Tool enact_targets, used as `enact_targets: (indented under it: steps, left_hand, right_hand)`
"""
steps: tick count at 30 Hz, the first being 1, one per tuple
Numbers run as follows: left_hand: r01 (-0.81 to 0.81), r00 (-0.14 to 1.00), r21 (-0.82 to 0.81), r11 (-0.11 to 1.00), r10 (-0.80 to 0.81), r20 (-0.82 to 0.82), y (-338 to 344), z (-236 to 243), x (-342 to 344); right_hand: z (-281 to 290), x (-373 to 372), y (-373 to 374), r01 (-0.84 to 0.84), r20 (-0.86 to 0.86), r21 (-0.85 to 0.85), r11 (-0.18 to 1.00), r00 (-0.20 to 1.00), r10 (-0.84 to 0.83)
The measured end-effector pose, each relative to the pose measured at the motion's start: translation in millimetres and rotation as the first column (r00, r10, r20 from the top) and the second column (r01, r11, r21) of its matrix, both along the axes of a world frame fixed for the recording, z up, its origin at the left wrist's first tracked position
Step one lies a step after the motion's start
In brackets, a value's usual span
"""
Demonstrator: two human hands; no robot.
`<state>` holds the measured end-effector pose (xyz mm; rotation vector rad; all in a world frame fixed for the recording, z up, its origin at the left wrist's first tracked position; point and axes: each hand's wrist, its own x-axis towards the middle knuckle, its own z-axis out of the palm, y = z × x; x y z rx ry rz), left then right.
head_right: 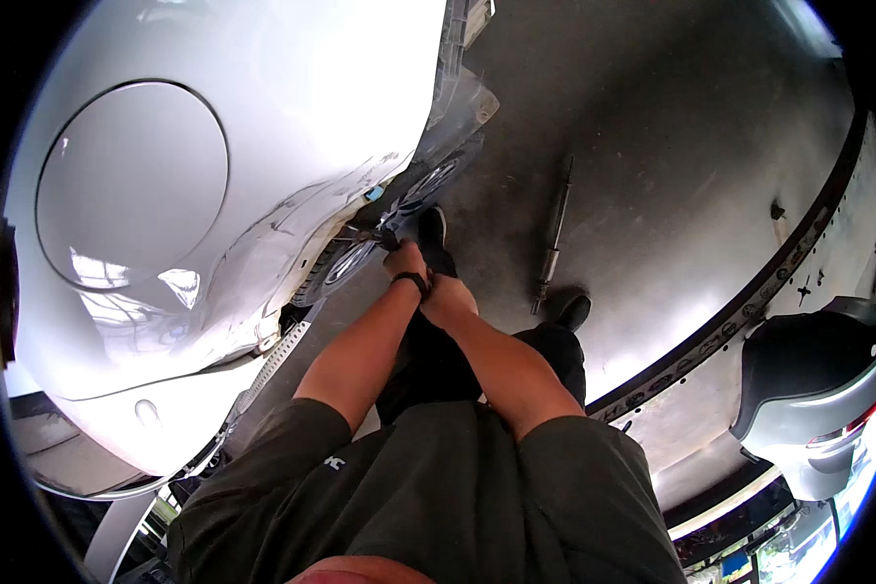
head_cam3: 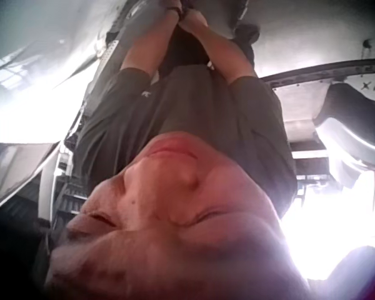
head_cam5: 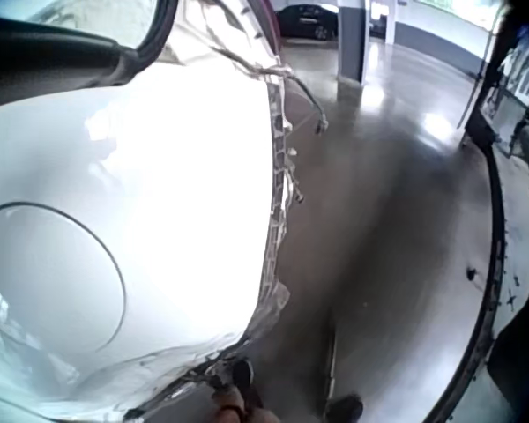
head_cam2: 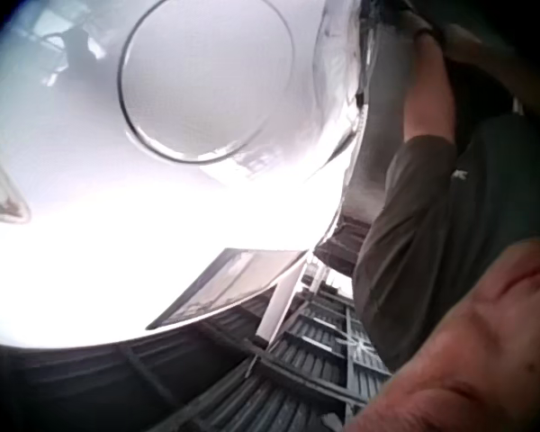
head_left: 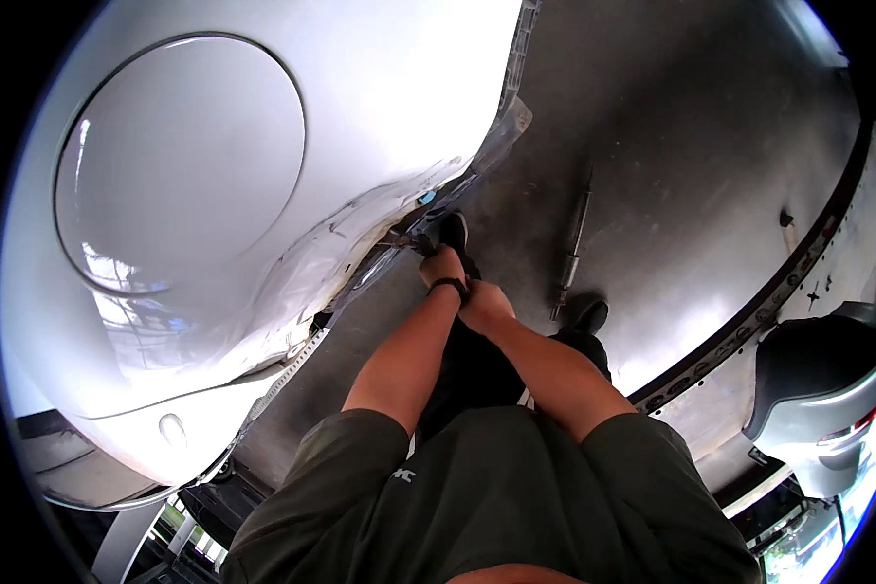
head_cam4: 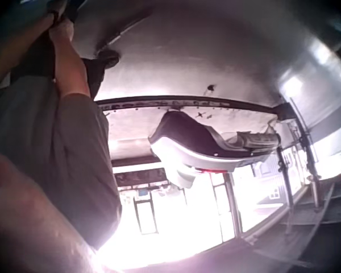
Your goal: The person pulls a damaged car fender with a slide hammer, reshapes the panel by hand and with pliers, and flattens the wheel arch edge using a wooden block and a hammer.
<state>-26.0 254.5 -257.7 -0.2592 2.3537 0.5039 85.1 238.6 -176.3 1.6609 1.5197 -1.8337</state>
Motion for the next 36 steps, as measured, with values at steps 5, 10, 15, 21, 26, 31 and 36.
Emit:
enact_targets:
  steps: [5, 10, 15, 21, 26, 31, 36]
  left_hand:
    - [0.15, 0.988, 0.015, 0.989, -0.15, -0.026, -16, -22, -11]
    - [0.574, 0.804, -0.092, 0.814, -0.581, -0.129, 2, -23, -12]
    - [0.334, 0.942, -0.078, 0.939, -0.335, -0.006, -1, -6, -21]
    - [-0.221, 0.887, 0.339, 0.914, 0.044, 0.46, -17, 37, -11]
    - [-0.486, 0.77, 0.275, 0.83, 0.257, 0.585, -54, 55, 9]
    - [-0.592, 0.675, 0.242, 0.769, 0.309, 0.67, -94, 60, 2]
    - [-0.619, 0.627, 0.212, 0.756, 0.313, 0.714, -107, 67, -34]
  right_hand:
    - [-9, -5, -8, 0.022, -0.06, 0.09, 0.996, 0.998, -0.016]
    - [-42, -3, -5, 0.02, -0.122, 0.215, 0.977, 0.993, 0.007]
    - [-22, -5, -11, -0.118, -0.081, 0.19, 0.975, 0.987, 0.136]
    - [-11, 11, -12, -0.029, -0.235, -0.219, 0.975, 0.972, -0.024]
    - [47, 28, -24, -0.157, -0.279, -0.242, 0.957, 0.956, 0.086]
    - [29, 15, -71, -0.235, -0.128, -0.063, 0.97, 0.966, 0.225]
    - [28, -20, -100, -0.271, -0.059, 0.122, 0.955, 0.958, 0.28]
